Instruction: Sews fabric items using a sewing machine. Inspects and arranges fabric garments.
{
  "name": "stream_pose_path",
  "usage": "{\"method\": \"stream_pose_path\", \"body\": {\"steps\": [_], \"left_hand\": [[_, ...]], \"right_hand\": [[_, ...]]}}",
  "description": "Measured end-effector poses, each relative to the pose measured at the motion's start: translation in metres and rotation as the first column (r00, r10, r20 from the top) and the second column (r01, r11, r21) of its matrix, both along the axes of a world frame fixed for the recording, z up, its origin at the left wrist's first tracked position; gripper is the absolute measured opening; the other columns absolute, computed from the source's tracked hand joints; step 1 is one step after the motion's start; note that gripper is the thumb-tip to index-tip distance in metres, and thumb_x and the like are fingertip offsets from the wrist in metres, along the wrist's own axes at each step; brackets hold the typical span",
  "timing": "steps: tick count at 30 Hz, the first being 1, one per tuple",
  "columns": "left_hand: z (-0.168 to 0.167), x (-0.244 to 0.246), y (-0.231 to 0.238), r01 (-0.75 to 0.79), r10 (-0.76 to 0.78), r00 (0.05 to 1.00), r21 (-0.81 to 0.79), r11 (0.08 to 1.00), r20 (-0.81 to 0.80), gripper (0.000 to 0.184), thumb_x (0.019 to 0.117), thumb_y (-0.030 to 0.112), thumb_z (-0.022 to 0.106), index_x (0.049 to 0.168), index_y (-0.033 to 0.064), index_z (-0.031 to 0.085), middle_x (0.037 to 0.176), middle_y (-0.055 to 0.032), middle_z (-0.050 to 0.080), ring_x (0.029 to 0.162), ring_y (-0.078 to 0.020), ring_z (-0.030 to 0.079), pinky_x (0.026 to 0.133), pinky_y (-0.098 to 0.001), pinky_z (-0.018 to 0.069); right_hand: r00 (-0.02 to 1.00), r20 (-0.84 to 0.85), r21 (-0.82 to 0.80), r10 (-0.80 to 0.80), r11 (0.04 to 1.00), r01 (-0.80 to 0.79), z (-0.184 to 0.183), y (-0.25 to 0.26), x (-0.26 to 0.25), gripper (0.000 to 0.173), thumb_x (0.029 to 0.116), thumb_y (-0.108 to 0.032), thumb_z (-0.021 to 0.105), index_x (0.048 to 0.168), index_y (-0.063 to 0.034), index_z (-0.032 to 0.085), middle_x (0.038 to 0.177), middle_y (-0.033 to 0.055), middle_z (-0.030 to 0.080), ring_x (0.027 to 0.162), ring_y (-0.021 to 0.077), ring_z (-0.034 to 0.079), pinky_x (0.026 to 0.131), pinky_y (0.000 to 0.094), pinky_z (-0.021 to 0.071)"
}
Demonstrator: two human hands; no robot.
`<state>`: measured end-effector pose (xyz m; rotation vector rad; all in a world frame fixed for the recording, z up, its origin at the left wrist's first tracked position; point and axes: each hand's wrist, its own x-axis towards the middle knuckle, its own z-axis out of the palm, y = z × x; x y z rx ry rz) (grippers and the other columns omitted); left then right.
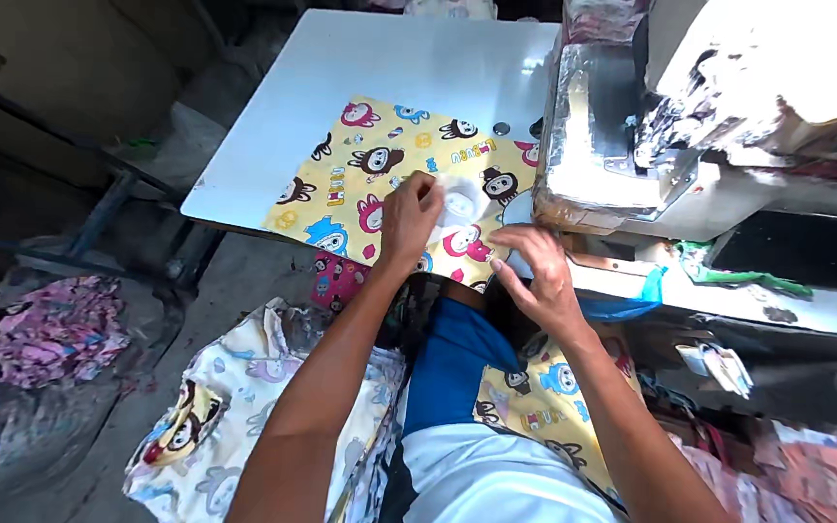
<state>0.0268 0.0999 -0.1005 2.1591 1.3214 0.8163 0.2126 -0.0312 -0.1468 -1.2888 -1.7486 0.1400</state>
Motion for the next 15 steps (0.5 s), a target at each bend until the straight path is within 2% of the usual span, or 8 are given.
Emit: {"method": "stream_pose_path", "body": {"steps": [3, 4, 6, 8, 10, 11, 12, 15], "left_hand": [[0.001, 0.008, 0.014, -0.050, 0.050, 0.999, 0.043, 0.998, -0.006, 0.036, 0.0965, -0.005, 0.047, 0.132, -0.0040, 0.056, 0.130, -0.0237, 0.062, 0.124, -0.0378, 0.059, 0.103, -0.0523, 0.0474], [0.002, 0.012, 0.017, -0.004, 0.006, 0.999, 0.047, 0.999, -0.039, 0.039, 0.0973, -0.004, 0.045, 0.134, -0.0033, 0.056, 0.134, -0.0241, 0.061, 0.128, -0.0397, 0.056, 0.105, -0.0540, 0.0457], [0.005, 0.018, 0.024, 0.160, -0.155, 0.975, 0.019, 0.987, -0.157, 0.040, 0.1046, 0.012, 0.047, 0.143, 0.0002, 0.053, 0.138, -0.0225, 0.060, 0.130, -0.0393, 0.057, 0.108, -0.0571, 0.0445], [0.008, 0.025, 0.028, 0.306, -0.293, 0.911, 0.000, 0.952, -0.291, 0.055, 0.1007, 0.038, 0.061, 0.145, 0.0055, 0.056, 0.135, -0.0186, 0.064, 0.127, -0.0387, 0.058, 0.105, -0.0624, 0.0411], [0.015, 0.032, 0.032, 0.360, -0.351, 0.868, -0.042, 0.932, -0.352, 0.052, 0.0922, 0.043, 0.074, 0.131, 0.0083, 0.068, 0.112, -0.0172, 0.069, 0.107, -0.0365, 0.063, 0.096, -0.0609, 0.0434], [0.017, 0.033, 0.037, 0.369, -0.364, 0.866, -0.052, 0.928, -0.343, 0.041, 0.0932, 0.039, 0.074, 0.118, 0.0064, 0.072, 0.097, -0.0153, 0.070, 0.094, -0.0337, 0.066, 0.090, -0.0589, 0.0465], [0.019, 0.033, 0.045, 0.347, -0.350, 0.885, -0.066, 0.936, -0.307, 0.032, 0.0965, 0.032, 0.071, 0.109, 0.0026, 0.073, 0.093, -0.0164, 0.070, 0.091, -0.0337, 0.066, 0.088, -0.0580, 0.0493], [0.022, 0.019, 0.068, 0.025, -0.026, 1.000, -0.084, 0.996, -0.016, 0.037, 0.1069, 0.023, 0.051, 0.120, -0.0090, 0.061, 0.105, -0.0252, 0.068, 0.101, -0.0361, 0.067, 0.093, -0.0540, 0.0521]], "right_hand": [[0.993, 0.118, 0.013, 0.022, 1.000, -0.024, -0.004, 0.001, -0.001, 0.030, 0.1035, -0.029, 0.055, 0.115, -0.0116, 0.077, 0.129, 0.0023, 0.071, 0.128, 0.0212, 0.061, 0.113, 0.0491, 0.0423], [0.991, 0.133, 0.018, 0.021, 1.000, -0.023, -0.004, 0.001, -0.002, 0.030, 0.1035, -0.029, 0.055, 0.114, -0.0123, 0.078, 0.128, 0.0013, 0.071, 0.127, 0.0194, 0.062, 0.113, 0.0474, 0.0429], [0.991, 0.134, 0.030, 0.013, 0.999, -0.017, -0.005, 0.002, -0.003, 0.029, 0.1036, -0.029, 0.056, 0.112, -0.0126, 0.078, 0.127, 0.0005, 0.072, 0.126, 0.0181, 0.063, 0.112, 0.0455, 0.0443], [0.992, 0.128, 0.039, 0.000, 0.999, -0.005, -0.006, 0.003, -0.003, 0.028, 0.1034, -0.028, 0.057, 0.111, -0.0124, 0.078, 0.126, 0.0004, 0.072, 0.126, 0.0179, 0.063, 0.111, 0.0445, 0.0452], [0.992, 0.129, 0.046, -0.006, 0.999, 0.000, -0.007, 0.004, -0.004, 0.026, 0.1033, -0.027, 0.058, 0.110, -0.0126, 0.078, 0.125, 0.0002, 0.072, 0.125, 0.0173, 0.063, 0.110, 0.0436, 0.0461], [0.992, 0.126, 0.048, -0.009, 0.999, 0.003, -0.007, 0.004, -0.004, 0.025, 0.1032, -0.027, 0.058, 0.109, -0.0130, 0.079, 0.125, -0.0001, 0.072, 0.125, 0.0170, 0.063, 0.110, 0.0429, 0.0466], [0.992, 0.125, 0.051, -0.010, 0.999, 0.004, -0.008, 0.004, -0.004, 0.025, 0.1030, -0.027, 0.059, 0.109, -0.0131, 0.079, 0.125, 0.0000, 0.072, 0.125, 0.0169, 0.063, 0.110, 0.0425, 0.0468], [0.992, 0.124, 0.043, -0.016, 0.999, 0.011, -0.009, 0.005, -0.005, 0.024, 0.1030, -0.027, 0.060, 0.109, -0.0141, 0.079, 0.125, -0.0008, 0.072, 0.125, 0.0159, 0.063, 0.110, 0.0418, 0.0468]]}}
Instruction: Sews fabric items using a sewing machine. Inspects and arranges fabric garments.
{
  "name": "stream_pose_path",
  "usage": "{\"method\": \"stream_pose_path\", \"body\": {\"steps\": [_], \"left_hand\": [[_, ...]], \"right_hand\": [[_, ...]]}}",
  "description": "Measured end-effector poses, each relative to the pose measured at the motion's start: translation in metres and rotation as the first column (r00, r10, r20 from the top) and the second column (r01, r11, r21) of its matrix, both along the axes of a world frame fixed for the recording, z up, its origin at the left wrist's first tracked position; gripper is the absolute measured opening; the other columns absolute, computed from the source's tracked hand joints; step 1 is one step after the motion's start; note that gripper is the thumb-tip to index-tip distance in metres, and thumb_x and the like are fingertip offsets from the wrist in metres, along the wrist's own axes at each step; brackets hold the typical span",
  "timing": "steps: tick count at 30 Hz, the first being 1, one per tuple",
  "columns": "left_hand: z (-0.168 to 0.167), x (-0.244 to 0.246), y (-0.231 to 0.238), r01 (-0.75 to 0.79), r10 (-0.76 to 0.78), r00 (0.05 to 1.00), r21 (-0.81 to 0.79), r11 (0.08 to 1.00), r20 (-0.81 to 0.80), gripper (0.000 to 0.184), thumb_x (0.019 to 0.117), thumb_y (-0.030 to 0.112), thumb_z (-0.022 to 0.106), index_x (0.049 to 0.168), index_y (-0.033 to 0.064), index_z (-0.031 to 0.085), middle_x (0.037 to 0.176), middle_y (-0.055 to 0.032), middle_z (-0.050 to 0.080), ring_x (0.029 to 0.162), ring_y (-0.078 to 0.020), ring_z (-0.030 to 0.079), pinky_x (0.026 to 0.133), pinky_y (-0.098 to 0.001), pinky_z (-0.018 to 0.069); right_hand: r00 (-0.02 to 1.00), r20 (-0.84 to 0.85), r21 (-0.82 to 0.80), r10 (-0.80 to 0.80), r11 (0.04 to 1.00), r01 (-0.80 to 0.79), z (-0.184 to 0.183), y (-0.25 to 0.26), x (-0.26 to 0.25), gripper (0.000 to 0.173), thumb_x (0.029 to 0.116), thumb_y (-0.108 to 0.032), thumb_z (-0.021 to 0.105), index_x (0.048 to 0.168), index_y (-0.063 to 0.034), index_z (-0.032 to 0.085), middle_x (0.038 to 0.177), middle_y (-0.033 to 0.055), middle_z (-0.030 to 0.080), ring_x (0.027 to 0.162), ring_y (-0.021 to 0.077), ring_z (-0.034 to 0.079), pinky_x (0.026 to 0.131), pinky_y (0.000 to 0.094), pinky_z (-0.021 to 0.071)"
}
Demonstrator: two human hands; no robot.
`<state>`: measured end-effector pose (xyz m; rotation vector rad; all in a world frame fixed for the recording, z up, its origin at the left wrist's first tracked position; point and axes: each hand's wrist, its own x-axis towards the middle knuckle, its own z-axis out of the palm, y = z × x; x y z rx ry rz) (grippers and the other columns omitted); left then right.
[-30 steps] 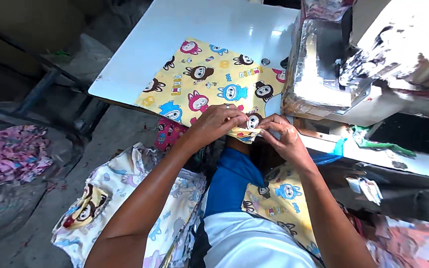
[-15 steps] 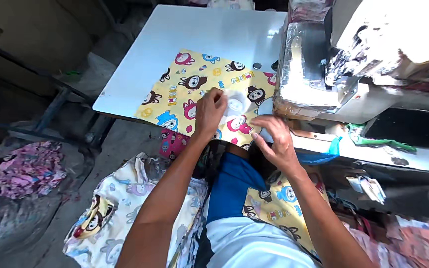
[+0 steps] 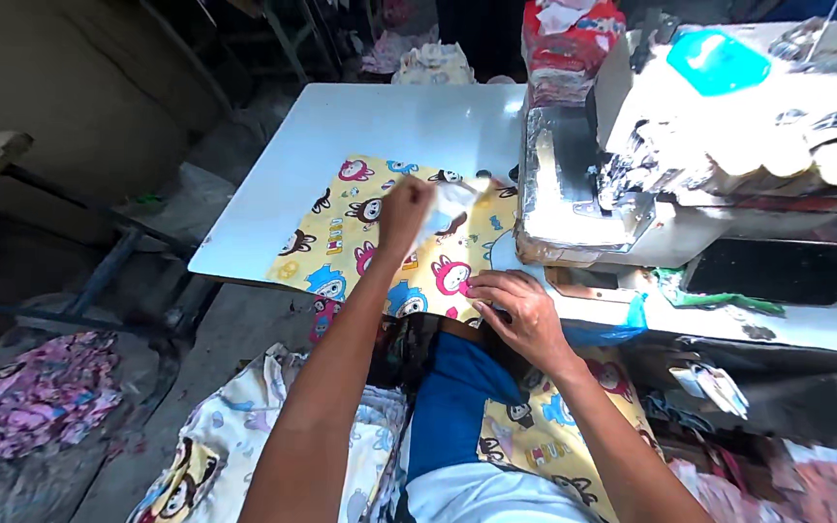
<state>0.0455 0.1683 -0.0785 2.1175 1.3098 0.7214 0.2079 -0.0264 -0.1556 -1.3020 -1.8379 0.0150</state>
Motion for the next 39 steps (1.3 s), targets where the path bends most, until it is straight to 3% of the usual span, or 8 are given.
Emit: {"method": "stream_pose_path", "body": {"steps": [3, 10, 16, 22, 28, 32, 36, 39], "left_hand": [[-0.003, -0.025, 0.020, -0.313, 0.325, 0.921, -0.086, 0.946, 0.215, 0.051, 0.1077, 0.029, 0.046, 0.139, -0.0108, 0.046, 0.119, -0.0323, 0.063, 0.114, -0.0416, 0.062, 0.098, -0.0563, 0.0484], [-0.003, -0.070, 0.026, -0.158, 0.272, 0.931, -0.402, 0.902, 0.244, 0.042, 0.1049, 0.017, 0.056, 0.146, 0.0102, 0.048, 0.129, -0.0211, 0.062, 0.107, -0.0281, 0.065, 0.091, -0.0490, 0.0536], [0.030, -0.107, 0.032, -0.332, 0.363, 0.734, -0.163, 0.929, 0.574, 0.041, 0.1054, 0.010, 0.043, 0.145, 0.0005, 0.051, 0.136, -0.0130, 0.060, 0.115, -0.0154, 0.062, 0.096, -0.0345, 0.0522], [0.095, -0.107, -0.044, -0.095, 0.083, 0.995, 0.399, 0.912, 0.047, 0.055, 0.1032, 0.019, 0.055, 0.155, 0.0032, 0.043, 0.153, -0.0260, 0.047, 0.139, -0.0378, 0.048, 0.113, -0.0515, 0.0384], [0.027, -0.073, -0.193, 0.496, -0.353, 0.830, 0.281, 0.821, -0.432, 0.036, 0.0985, 0.016, 0.063, 0.132, 0.0048, 0.066, 0.100, -0.0189, 0.072, 0.079, -0.0365, 0.071, 0.066, -0.0552, 0.0581], [-0.008, -0.067, -0.256, 0.724, -0.729, 0.645, -0.125, 0.679, -0.228, 0.035, 0.1008, 0.027, 0.063, 0.131, 0.0099, 0.069, 0.135, -0.0106, 0.067, 0.097, -0.0260, 0.075, 0.078, -0.0438, 0.0608], [-0.008, -0.058, -0.247, 0.448, -0.439, 0.884, -0.019, 0.894, 0.161, 0.027, 0.1041, 0.022, 0.058, 0.119, 0.0049, 0.071, 0.112, -0.0061, 0.073, 0.088, -0.0108, 0.070, 0.078, -0.0288, 0.0596], [-0.017, -0.038, -0.223, 0.360, -0.324, 0.893, -0.065, 0.931, 0.311, 0.048, 0.1033, 0.034, 0.058, 0.140, 0.0030, 0.057, 0.135, -0.0078, 0.065, 0.117, -0.0136, 0.064, 0.099, -0.0331, 0.0536]], "right_hand": [[1.000, 0.000, 0.001, -0.012, 1.000, 0.012, -0.001, 0.000, -0.001, 0.024, 0.1031, -0.028, 0.059, 0.109, -0.0148, 0.079, 0.123, -0.0013, 0.073, 0.122, 0.0156, 0.064, 0.108, 0.0409, 0.0482], [1.000, 0.005, -0.012, -0.015, 1.000, 0.015, -0.002, 0.000, -0.001, 0.026, 0.1039, -0.029, 0.058, 0.110, -0.0158, 0.079, 0.123, -0.0019, 0.073, 0.120, 0.0158, 0.065, 0.106, 0.0409, 0.0494], [1.000, 0.013, 0.002, -0.015, 1.000, 0.015, -0.002, -0.001, -0.001, 0.026, 0.1037, -0.028, 0.058, 0.111, -0.0142, 0.079, 0.126, -0.0012, 0.072, 0.122, 0.0156, 0.065, 0.109, 0.0414, 0.0480], [0.972, -0.234, -0.033, 0.022, 0.999, -0.031, 0.007, -0.009, -0.003, 0.025, 0.1014, -0.019, 0.061, 0.117, -0.0052, 0.075, 0.124, 0.0093, 0.071, 0.116, 0.0216, 0.067, 0.101, 0.0418, 0.0529], [0.355, -0.934, -0.248, -0.035, 0.778, -0.577, 0.029, -0.067, -0.024, 0.054, 0.0998, -0.025, 0.062, 0.149, -0.0072, 0.048, 0.132, 0.0073, 0.066, 0.112, 0.0172, 0.067, 0.098, 0.0365, 0.0560], [0.339, -0.886, -0.451, -0.317, 0.761, -0.467, 0.010, -0.101, -0.031, 0.023, 0.1002, -0.007, 0.060, 0.123, -0.0027, 0.065, 0.099, 0.0055, 0.071, 0.088, 0.0110, 0.068, 0.081, 0.0301, 0.0583], [0.527, -0.813, -0.473, -0.248, 0.809, -0.349, 0.013, -0.118, -0.015, 0.019, 0.1037, -0.010, 0.054, 0.115, -0.0056, 0.069, 0.092, -0.0014, 0.070, 0.082, 0.0030, 0.065, 0.075, 0.0218, 0.0551], [0.619, -0.777, -0.391, -0.117, 0.860, -0.327, 0.033, -0.120, -0.009, 0.020, 0.1047, -0.012, 0.053, 0.113, -0.0081, 0.070, 0.094, -0.0032, 0.070, 0.083, 0.0022, 0.065, 0.075, 0.0205, 0.0552]]}}
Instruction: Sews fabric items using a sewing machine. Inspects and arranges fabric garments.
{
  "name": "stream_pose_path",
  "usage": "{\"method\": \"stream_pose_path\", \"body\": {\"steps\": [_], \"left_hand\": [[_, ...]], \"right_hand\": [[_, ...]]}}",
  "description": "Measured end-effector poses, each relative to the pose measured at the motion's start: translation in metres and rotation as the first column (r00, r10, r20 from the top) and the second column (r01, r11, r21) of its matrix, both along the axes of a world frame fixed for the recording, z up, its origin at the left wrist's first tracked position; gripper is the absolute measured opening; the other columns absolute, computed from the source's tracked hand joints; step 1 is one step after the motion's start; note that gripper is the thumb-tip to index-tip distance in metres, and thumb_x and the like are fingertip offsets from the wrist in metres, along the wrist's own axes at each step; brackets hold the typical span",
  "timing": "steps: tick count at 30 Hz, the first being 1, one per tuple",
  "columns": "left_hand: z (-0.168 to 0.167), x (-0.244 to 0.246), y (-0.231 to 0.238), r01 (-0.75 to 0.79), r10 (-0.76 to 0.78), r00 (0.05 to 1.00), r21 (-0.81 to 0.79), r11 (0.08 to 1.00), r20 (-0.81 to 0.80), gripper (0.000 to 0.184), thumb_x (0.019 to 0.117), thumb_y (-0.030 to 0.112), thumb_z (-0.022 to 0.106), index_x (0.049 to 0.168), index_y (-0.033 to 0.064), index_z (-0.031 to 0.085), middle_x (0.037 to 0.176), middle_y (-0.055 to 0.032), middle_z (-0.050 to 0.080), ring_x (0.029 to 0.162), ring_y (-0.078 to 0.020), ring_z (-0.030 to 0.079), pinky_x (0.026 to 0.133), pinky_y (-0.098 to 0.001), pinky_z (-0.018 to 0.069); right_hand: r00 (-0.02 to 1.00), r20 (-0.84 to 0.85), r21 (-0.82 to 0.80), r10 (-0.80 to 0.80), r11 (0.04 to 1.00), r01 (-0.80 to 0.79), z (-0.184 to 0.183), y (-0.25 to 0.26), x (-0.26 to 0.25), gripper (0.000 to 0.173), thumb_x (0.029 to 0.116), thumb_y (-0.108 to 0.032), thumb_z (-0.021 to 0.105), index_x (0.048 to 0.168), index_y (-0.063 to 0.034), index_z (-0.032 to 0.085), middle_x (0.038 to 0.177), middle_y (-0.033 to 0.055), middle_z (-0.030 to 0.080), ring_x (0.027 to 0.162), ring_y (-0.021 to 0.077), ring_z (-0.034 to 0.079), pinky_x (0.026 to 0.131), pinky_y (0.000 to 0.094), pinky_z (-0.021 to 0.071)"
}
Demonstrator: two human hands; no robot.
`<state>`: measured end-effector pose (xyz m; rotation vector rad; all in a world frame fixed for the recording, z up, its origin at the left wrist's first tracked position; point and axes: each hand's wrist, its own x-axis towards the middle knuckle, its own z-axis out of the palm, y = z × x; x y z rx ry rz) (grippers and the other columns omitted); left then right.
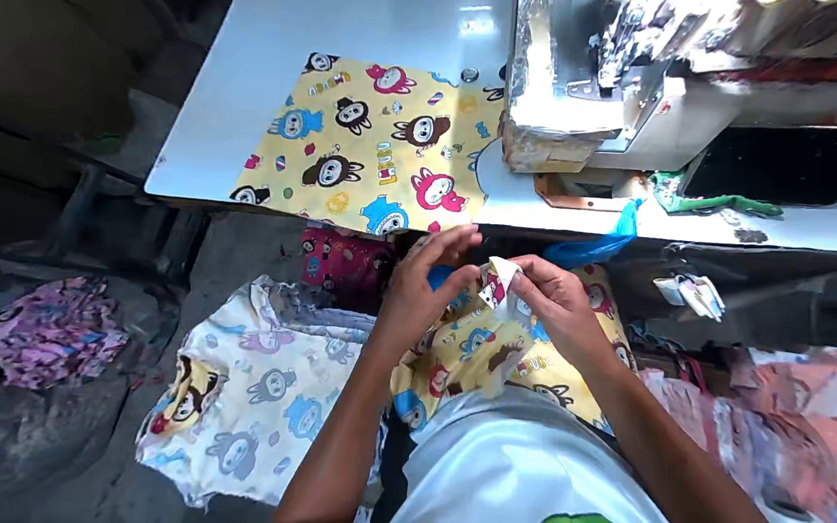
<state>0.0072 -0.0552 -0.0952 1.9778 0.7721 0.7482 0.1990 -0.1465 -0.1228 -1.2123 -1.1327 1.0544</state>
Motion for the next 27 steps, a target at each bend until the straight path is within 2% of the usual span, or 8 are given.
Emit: {"method": "stream_pose_path", "body": {"steps": [3, 6, 9, 11, 16, 21, 25, 27], "left_hand": [[-0.010, 0.016, 0.014, 0.198, -0.183, 0.980, -0.247, 0.949, 0.081, 0.054, 0.0961, 0.028, 0.067, 0.142, 0.0015, 0.056, 0.144, -0.0070, 0.058, 0.127, -0.0109, 0.057, 0.107, -0.0308, 0.0481], [-0.005, 0.025, 0.016, 0.204, -0.122, 0.968, -0.403, 0.892, 0.221, 0.009, 0.0963, 0.007, 0.063, 0.103, 0.0031, 0.068, 0.091, 0.0038, 0.069, 0.078, 0.0018, 0.064, 0.070, -0.0164, 0.0547], [0.009, 0.028, 0.019, 0.097, -0.053, 0.979, -0.223, 0.970, 0.196, 0.006, 0.0983, 0.010, 0.064, 0.101, 0.0062, 0.067, 0.082, 0.0057, 0.067, 0.071, 0.0022, 0.063, 0.066, -0.0156, 0.0548], [0.020, 0.028, 0.015, 0.009, -0.010, 0.998, 0.007, 1.000, 0.055, 0.011, 0.0994, 0.018, 0.066, 0.102, 0.0072, 0.069, 0.084, 0.0013, 0.068, 0.070, -0.0014, 0.062, 0.062, -0.0168, 0.0515], [0.035, 0.037, 0.003, 0.029, 0.053, 0.982, 0.424, 0.905, -0.179, 0.015, 0.0993, 0.019, 0.065, 0.105, 0.0111, 0.076, 0.086, -0.0026, 0.072, 0.069, -0.0122, 0.063, 0.062, -0.0309, 0.0497], [0.045, 0.034, 0.000, 0.028, 0.090, 0.975, 0.516, 0.856, -0.202, 0.017, 0.1000, 0.017, 0.064, 0.108, 0.0118, 0.078, 0.079, -0.0039, 0.067, 0.064, -0.0148, 0.058, 0.057, -0.0305, 0.0438], [0.053, 0.027, -0.003, 0.006, 0.109, 0.977, 0.541, 0.841, -0.181, 0.017, 0.0994, 0.019, 0.064, 0.106, 0.0114, 0.078, 0.075, -0.0035, 0.064, 0.060, -0.0132, 0.053, 0.055, -0.0285, 0.0391], [0.053, 0.018, 0.000, 0.024, 0.104, 0.972, 0.533, 0.845, -0.210, 0.018, 0.0988, 0.024, 0.066, 0.108, 0.0126, 0.077, 0.078, -0.0034, 0.066, 0.062, -0.0145, 0.057, 0.056, -0.0314, 0.0424]], "right_hand": [[0.998, -0.030, 0.103, 0.050, 0.994, -0.047, 0.015, 0.001, 0.008, 0.020, 0.1051, -0.012, 0.052, 0.113, -0.0111, 0.069, 0.099, -0.0046, 0.070, 0.088, 0.0021, 0.066, 0.077, 0.0202, 0.0564], [0.997, -0.065, 0.138, 0.051, 0.990, -0.041, 0.018, 0.002, 0.020, 0.017, 0.1056, -0.014, 0.054, 0.116, -0.0139, 0.066, 0.099, -0.0052, 0.070, 0.088, 0.0022, 0.067, 0.078, 0.0197, 0.0572], [0.988, 0.116, 0.140, -0.103, 0.986, 0.086, 0.011, 0.004, 0.027, 0.012, 0.1027, -0.013, 0.059, 0.110, -0.0100, 0.067, 0.097, -0.0050, 0.068, 0.084, 0.0002, 0.064, 0.074, 0.0168, 0.0546], [0.954, 0.259, 0.160, -0.152, 0.981, 0.113, 0.009, 0.004, 0.030, 0.019, 0.1050, -0.018, 0.055, 0.113, -0.0073, 0.069, 0.109, -0.0001, 0.064, 0.096, 0.0037, 0.062, 0.082, 0.0199, 0.0534], [0.876, 0.443, 0.228, -0.190, 0.969, 0.095, 0.020, 0.009, 0.019, 0.038, 0.1025, -0.036, 0.059, 0.124, -0.0057, 0.068, 0.114, 0.0056, 0.065, 0.097, 0.0080, 0.062, 0.079, 0.0237, 0.0526], [0.773, 0.567, 0.315, -0.285, 0.942, 0.116, 0.028, 0.013, 0.018, 0.017, 0.0968, -0.013, 0.066, 0.110, -0.0047, 0.072, 0.096, 0.0056, 0.064, 0.064, 0.0051, 0.052, 0.054, 0.0186, 0.0429], [0.765, 0.583, 0.313, -0.273, 0.945, 0.098, 0.035, 0.014, 0.024, 0.012, 0.0971, -0.009, 0.066, 0.105, -0.0042, 0.074, 0.086, 0.0038, 0.064, 0.059, 0.0043, 0.049, 0.053, 0.0183, 0.0408], [0.755, 0.588, 0.315, -0.290, 0.942, 0.117, 0.042, 0.013, 0.029, 0.015, 0.0998, -0.008, 0.062, 0.109, -0.0034, 0.072, 0.088, 0.0055, 0.068, 0.059, 0.0057, 0.058, 0.053, 0.0207, 0.0506]]}}
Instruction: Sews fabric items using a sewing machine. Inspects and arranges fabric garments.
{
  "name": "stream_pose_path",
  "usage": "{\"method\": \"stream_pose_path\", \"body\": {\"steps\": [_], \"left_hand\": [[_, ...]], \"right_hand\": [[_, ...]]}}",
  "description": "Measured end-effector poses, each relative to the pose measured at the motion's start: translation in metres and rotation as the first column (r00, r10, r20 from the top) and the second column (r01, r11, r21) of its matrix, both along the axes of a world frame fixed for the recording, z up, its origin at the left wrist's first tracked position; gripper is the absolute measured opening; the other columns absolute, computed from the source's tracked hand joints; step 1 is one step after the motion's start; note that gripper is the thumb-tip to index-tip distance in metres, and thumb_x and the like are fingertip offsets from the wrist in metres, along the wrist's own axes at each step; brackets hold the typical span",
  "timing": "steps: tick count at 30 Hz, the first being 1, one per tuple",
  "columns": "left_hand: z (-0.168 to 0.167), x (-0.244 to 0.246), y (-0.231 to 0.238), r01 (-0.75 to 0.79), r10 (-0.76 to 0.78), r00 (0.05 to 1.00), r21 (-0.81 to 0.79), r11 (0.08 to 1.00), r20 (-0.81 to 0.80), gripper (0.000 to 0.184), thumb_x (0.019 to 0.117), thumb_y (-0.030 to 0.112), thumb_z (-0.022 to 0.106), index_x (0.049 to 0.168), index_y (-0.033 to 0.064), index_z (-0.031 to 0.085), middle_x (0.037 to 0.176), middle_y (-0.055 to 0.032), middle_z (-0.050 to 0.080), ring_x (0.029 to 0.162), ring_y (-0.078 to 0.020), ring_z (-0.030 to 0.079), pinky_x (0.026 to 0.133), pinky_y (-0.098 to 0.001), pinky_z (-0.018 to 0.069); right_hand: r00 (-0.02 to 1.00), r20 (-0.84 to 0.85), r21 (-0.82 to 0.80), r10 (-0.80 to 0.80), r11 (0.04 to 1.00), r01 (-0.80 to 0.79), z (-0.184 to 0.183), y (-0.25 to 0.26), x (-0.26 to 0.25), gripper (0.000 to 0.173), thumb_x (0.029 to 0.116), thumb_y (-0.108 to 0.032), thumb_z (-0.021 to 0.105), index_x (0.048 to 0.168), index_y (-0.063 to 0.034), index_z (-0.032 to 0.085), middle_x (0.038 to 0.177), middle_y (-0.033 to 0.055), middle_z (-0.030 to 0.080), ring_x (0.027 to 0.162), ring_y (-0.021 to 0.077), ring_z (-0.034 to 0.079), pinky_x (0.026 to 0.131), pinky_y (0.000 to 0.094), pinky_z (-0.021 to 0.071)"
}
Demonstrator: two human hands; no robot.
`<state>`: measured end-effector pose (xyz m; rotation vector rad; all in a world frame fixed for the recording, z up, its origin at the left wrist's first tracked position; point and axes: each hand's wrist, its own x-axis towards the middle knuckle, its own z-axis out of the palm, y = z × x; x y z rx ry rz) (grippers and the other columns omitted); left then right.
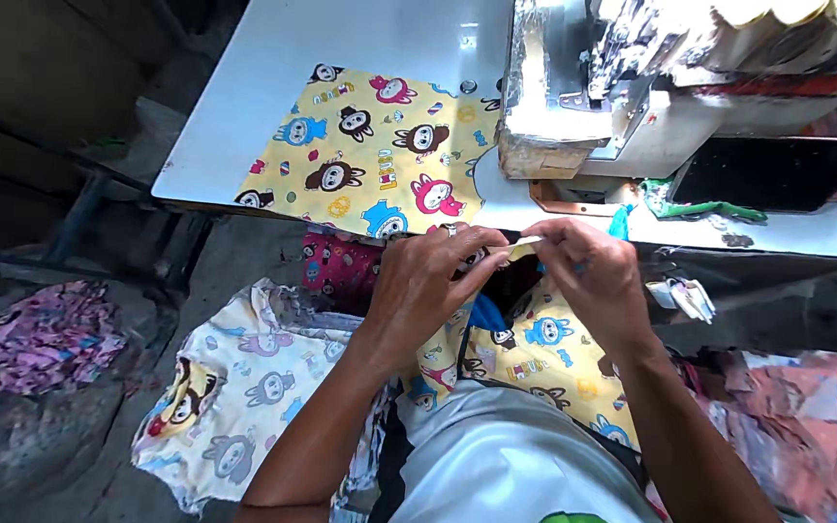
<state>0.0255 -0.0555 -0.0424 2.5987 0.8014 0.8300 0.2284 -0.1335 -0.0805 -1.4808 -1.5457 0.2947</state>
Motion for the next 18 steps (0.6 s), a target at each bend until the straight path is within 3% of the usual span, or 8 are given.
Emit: {"method": "stream_pose_path", "body": {"steps": [2, 5, 8, 10, 12, 14, 16, 18], "left_hand": [[-0.003, -0.014, 0.005, -0.018, 0.016, 0.997, -0.018, 1.000, -0.073, 0.021, 0.0969, 0.027, 0.069, 0.111, 0.0130, 0.075, 0.089, -0.0055, 0.072, 0.073, -0.0192, 0.068, 0.063, -0.0393, 0.0525], [-0.008, -0.047, 0.015, -0.095, 0.094, 0.986, 0.002, 0.996, -0.137, 0.017, 0.0937, 0.017, 0.073, 0.107, 0.0075, 0.077, 0.098, -0.0124, 0.074, 0.082, -0.0288, 0.071, 0.070, -0.0502, 0.0558], [-0.004, -0.080, 0.022, -0.232, 0.235, 0.962, 0.043, 0.972, -0.139, 0.017, 0.0914, 0.004, 0.072, 0.108, 0.0032, 0.076, 0.102, -0.0182, 0.073, 0.088, -0.0372, 0.071, 0.075, -0.0588, 0.0542], [0.002, -0.096, 0.021, -0.314, 0.317, 0.945, 0.041, 0.948, -0.087, 0.017, 0.0938, 0.002, 0.068, 0.109, -0.0009, 0.075, 0.105, -0.0225, 0.071, 0.093, -0.0392, 0.070, 0.081, -0.0587, 0.0538], [0.005, -0.109, 0.021, -0.361, 0.361, 0.933, 0.011, 0.933, 0.000, 0.016, 0.0958, 0.006, 0.065, 0.104, -0.0053, 0.074, 0.106, -0.0226, 0.070, 0.088, -0.0284, 0.068, 0.079, -0.0446, 0.0546], [0.006, -0.121, 0.022, -0.351, 0.357, 0.932, -0.090, 0.932, 0.068, 0.026, 0.0997, 0.018, 0.060, 0.100, -0.0063, 0.070, 0.109, -0.0144, 0.066, 0.090, -0.0084, 0.061, 0.081, -0.0242, 0.0506], [0.011, -0.126, 0.028, -0.312, 0.338, 0.935, -0.205, 0.928, 0.109, 0.032, 0.1027, 0.025, 0.057, 0.102, -0.0046, 0.068, 0.111, -0.0047, 0.066, 0.099, 0.0039, 0.059, 0.090, -0.0171, 0.0488], [0.019, -0.118, 0.045, -0.321, 0.343, 0.934, -0.187, 0.928, 0.098, 0.032, 0.1045, 0.029, 0.056, 0.107, -0.0005, 0.066, 0.101, 0.0015, 0.066, 0.086, 0.0088, 0.058, 0.081, -0.0145, 0.0495]], "right_hand": [[0.998, 0.039, 0.038, -0.052, 0.998, 0.050, 0.011, -0.001, 0.009, 0.018, 0.1028, -0.010, 0.058, 0.114, -0.0035, 0.070, 0.095, 0.0068, 0.071, 0.072, 0.0078, 0.068, 0.066, 0.0236, 0.0589], [0.977, 0.149, 0.160, -0.152, 0.979, 0.128, 0.026, -0.003, 0.024, 0.019, 0.1033, -0.009, 0.059, 0.115, -0.0018, 0.072, 0.106, 0.0111, 0.069, 0.094, 0.0134, 0.069, 0.084, 0.0266, 0.0568], [0.937, 0.255, 0.234, -0.237, 0.956, 0.178, 0.031, -0.004, 0.034, 0.017, 0.1028, -0.011, 0.061, 0.110, -0.0027, 0.074, 0.105, 0.0125, 0.069, 0.098, 0.0171, 0.068, 0.086, 0.0283, 0.0543], [0.919, 0.287, 0.247, -0.272, 0.947, 0.203, 0.028, -0.005, 0.038, 0.016, 0.1021, -0.013, 0.063, 0.109, -0.0039, 0.075, 0.104, 0.0133, 0.069, 0.097, 0.0227, 0.065, 0.085, 0.0332, 0.0516], [0.915, 0.274, 0.260, -0.296, 0.939, 0.226, 0.025, -0.006, 0.041, 0.015, 0.1002, -0.016, 0.067, 0.107, -0.0058, 0.076, 0.104, 0.0127, 0.069, 0.099, 0.0268, 0.061, 0.087, 0.0386, 0.0463], [0.938, 0.214, 0.248, -0.274, 0.944, 0.219, 0.022, -0.009, 0.043, 0.014, 0.0999, -0.015, 0.066, 0.106, -0.0058, 0.075, 0.105, 0.0114, 0.069, 0.104, 0.0258, 0.059, 0.091, 0.0394, 0.0436], [0.960, 0.156, 0.228, -0.235, 0.954, 0.196, 0.019, -0.012, 0.045, 0.016, 0.1009, -0.014, 0.064, 0.107, -0.0038, 0.075, 0.106, 0.0104, 0.070, 0.105, 0.0187, 0.064, 0.094, 0.0336, 0.0495], [0.969, 0.119, 0.212, -0.215, 0.959, 0.187, 0.019, -0.009, 0.049, 0.017, 0.1010, -0.012, 0.062, 0.109, -0.0033, 0.074, 0.104, 0.0090, 0.071, 0.100, 0.0112, 0.067, 0.091, 0.0262, 0.0533]]}}
